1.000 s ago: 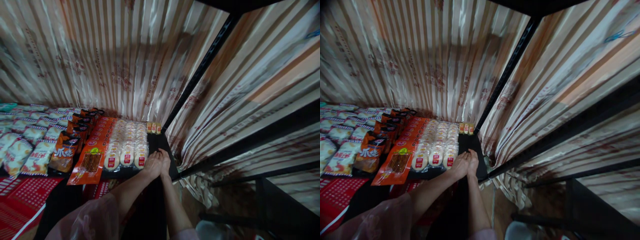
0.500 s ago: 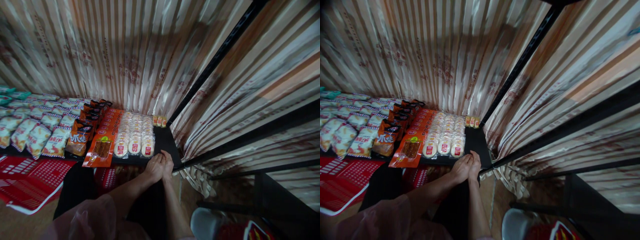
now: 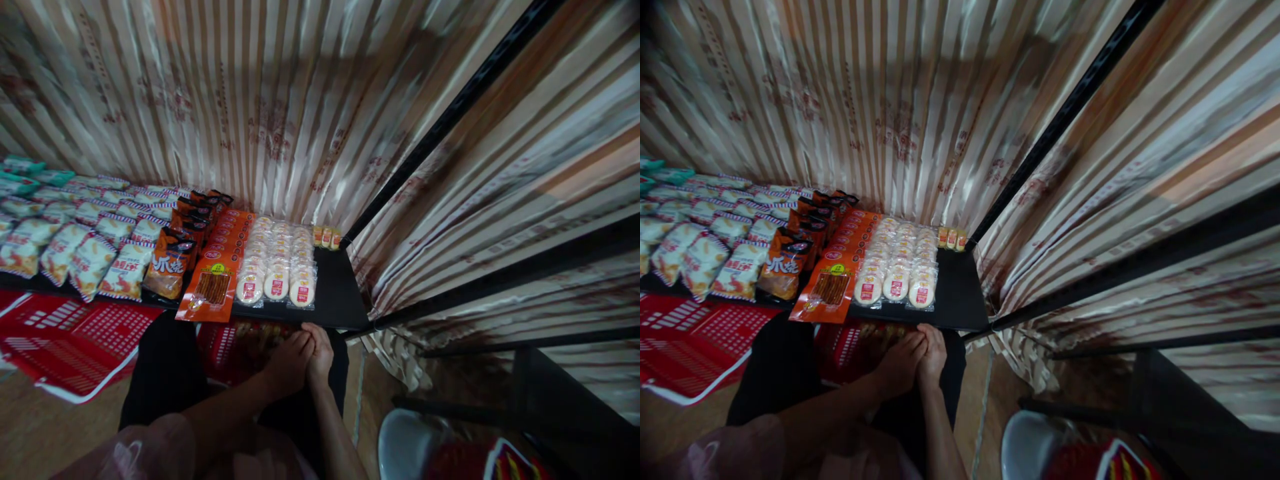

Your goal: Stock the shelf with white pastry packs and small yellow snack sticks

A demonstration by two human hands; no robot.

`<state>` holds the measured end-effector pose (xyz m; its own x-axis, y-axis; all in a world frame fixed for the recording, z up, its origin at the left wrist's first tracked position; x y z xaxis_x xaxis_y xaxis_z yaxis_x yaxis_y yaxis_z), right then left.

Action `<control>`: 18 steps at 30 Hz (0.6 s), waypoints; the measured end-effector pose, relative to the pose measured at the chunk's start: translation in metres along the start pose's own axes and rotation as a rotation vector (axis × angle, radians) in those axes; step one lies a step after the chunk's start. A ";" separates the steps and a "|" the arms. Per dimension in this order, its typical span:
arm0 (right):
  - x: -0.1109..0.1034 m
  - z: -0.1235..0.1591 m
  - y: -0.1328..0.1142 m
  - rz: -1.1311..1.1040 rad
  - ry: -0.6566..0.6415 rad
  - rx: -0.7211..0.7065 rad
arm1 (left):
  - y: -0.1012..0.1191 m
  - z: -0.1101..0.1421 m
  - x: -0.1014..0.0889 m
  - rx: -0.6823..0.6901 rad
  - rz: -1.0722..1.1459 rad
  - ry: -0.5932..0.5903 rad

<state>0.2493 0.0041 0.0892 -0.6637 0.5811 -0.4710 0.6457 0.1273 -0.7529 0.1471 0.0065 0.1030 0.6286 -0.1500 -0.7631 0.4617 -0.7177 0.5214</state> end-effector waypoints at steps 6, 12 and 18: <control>0.027 0.021 0.004 0.051 -0.238 0.126 | -0.021 0.032 0.010 -0.160 0.053 -0.069; 0.064 0.028 0.013 0.151 -0.424 0.366 | -0.049 0.049 0.025 -0.430 0.122 -0.115; 0.096 0.034 0.025 0.182 -0.561 0.436 | -0.075 0.050 0.034 -0.706 0.165 -0.147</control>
<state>0.1887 0.0356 0.0100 -0.7292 0.0488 -0.6825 0.6327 -0.3317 -0.6998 0.1029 0.0207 0.0186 0.6572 -0.3434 -0.6709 0.6923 -0.0770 0.7175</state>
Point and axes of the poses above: each hand's wrist, its own z-axis away from the middle knuckle, its own x-axis out of the palm, y = z × x, the point moved 3 cm from there along -z, towards the middle knuckle, and after that the axes turned 5 degrees about y, right-handed, at the moved point
